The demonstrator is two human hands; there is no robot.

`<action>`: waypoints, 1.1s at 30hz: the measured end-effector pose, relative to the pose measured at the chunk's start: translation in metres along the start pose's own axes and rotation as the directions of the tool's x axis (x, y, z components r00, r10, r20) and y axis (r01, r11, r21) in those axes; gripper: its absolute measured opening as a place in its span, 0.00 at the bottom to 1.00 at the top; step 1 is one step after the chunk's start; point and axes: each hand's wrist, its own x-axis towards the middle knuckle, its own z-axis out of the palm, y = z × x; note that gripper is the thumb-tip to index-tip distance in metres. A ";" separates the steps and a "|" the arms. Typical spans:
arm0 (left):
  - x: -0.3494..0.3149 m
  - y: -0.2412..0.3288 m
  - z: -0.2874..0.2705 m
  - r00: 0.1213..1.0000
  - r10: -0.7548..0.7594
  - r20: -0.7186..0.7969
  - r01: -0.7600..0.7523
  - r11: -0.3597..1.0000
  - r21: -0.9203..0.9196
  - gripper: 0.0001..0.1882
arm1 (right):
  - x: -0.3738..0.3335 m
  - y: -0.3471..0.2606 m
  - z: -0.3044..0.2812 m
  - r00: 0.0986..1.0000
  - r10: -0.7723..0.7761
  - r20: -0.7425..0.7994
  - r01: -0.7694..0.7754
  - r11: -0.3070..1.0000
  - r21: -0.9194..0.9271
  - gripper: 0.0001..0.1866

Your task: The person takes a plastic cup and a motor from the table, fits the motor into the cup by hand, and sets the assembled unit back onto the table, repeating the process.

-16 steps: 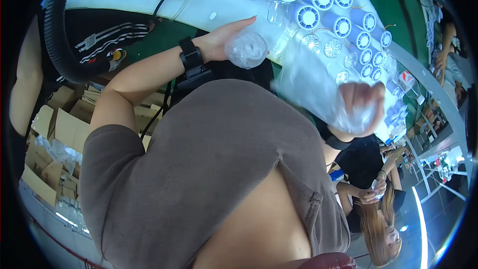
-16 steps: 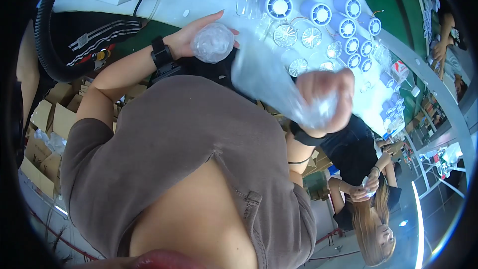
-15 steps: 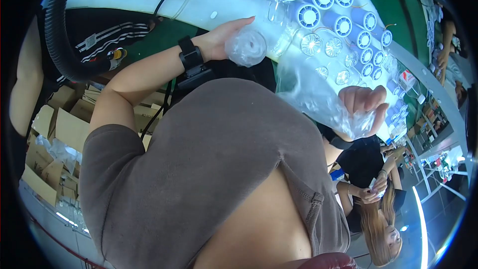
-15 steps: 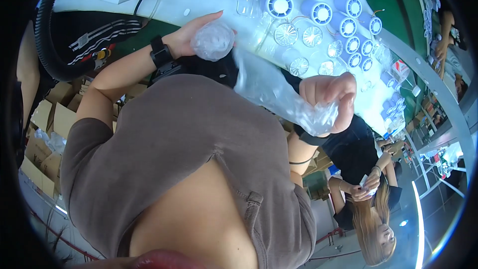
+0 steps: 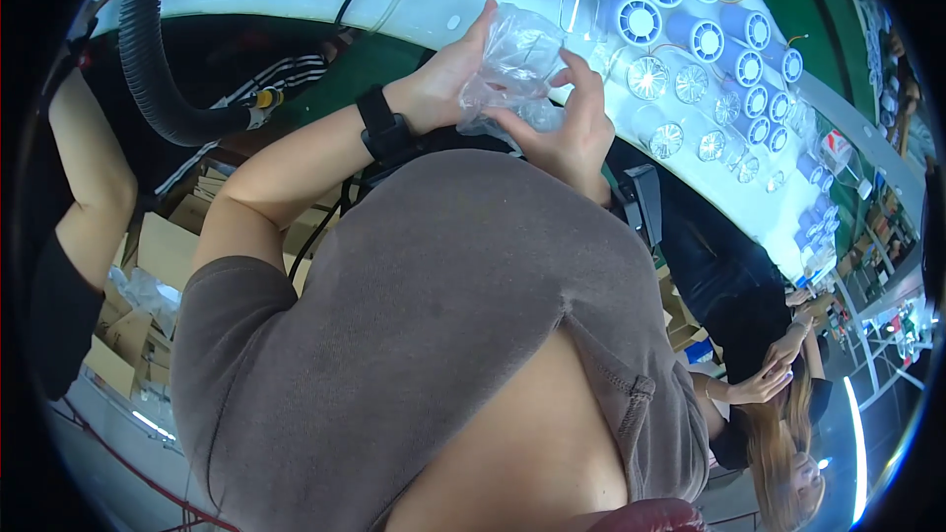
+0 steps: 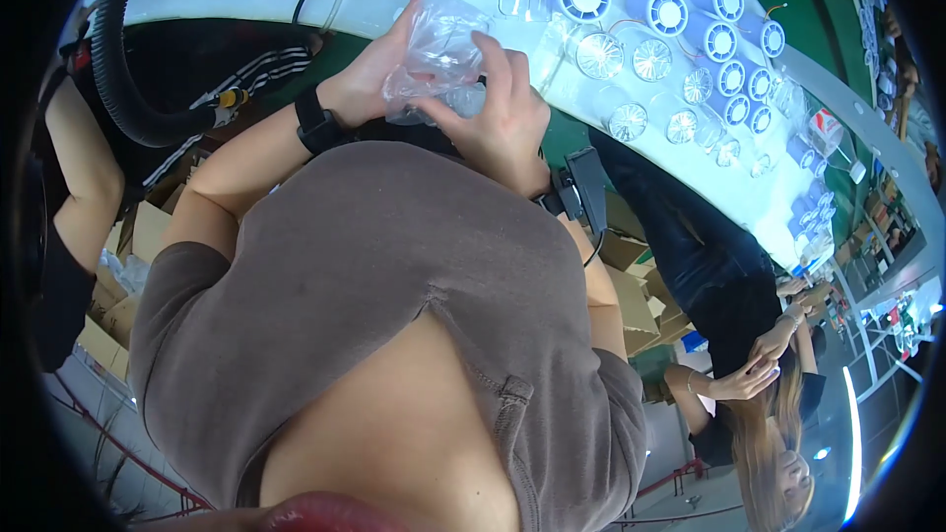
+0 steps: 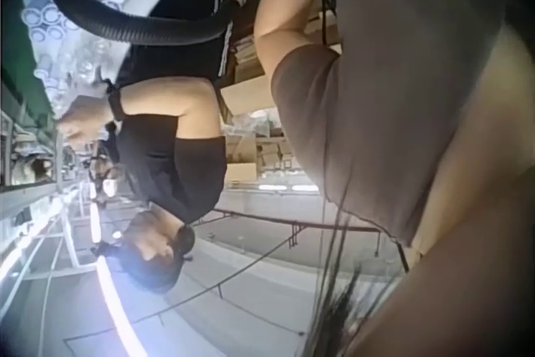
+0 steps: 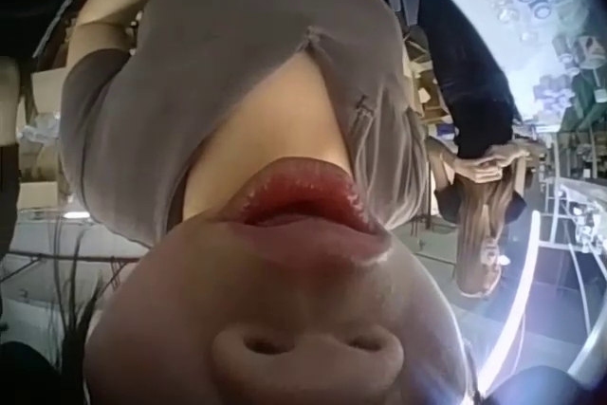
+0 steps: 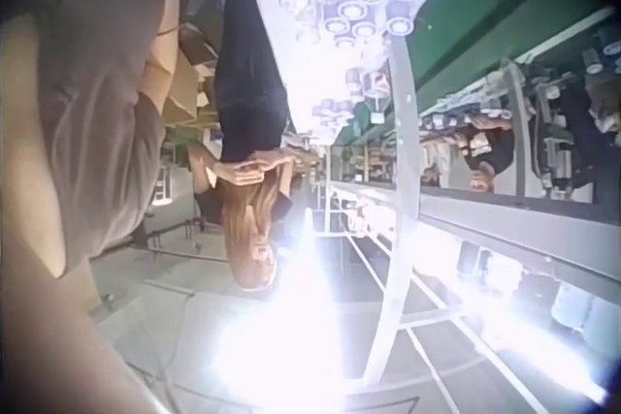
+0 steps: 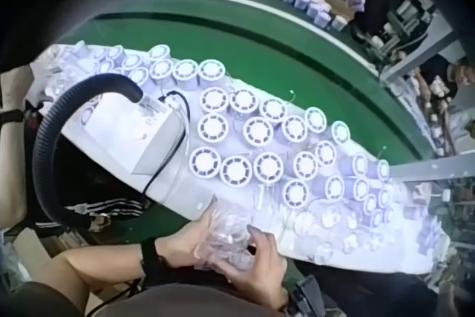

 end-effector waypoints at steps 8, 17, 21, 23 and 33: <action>-0.003 -0.005 -0.015 0.998 -0.041 0.050 0.038 0.998 0.052 0.30 | 0.006 0.027 -0.001 0.997 -0.076 0.014 0.074 0.990 0.123 0.11; 0.016 -0.003 -0.026 0.974 -0.121 0.193 0.144 0.983 -0.110 0.29 | 0.022 0.007 -0.034 0.744 0.326 0.583 -0.667 0.311 0.677 0.08; 0.007 -0.003 -0.013 0.992 -0.052 0.112 0.052 0.999 0.010 0.25 | 0.023 0.008 -0.036 0.757 0.427 0.494 -0.622 0.240 0.745 0.09; 0.004 -0.003 -0.008 0.999 -0.026 0.037 0.024 0.997 0.067 0.23 | 0.016 0.014 -0.031 0.929 0.329 0.171 -0.368 0.757 0.539 0.17; 0.004 -0.006 -0.011 0.993 -0.017 -0.113 0.043 0.973 0.227 0.25 | 0.019 0.029 -0.003 0.946 -0.281 0.162 0.290 0.956 -0.035 0.11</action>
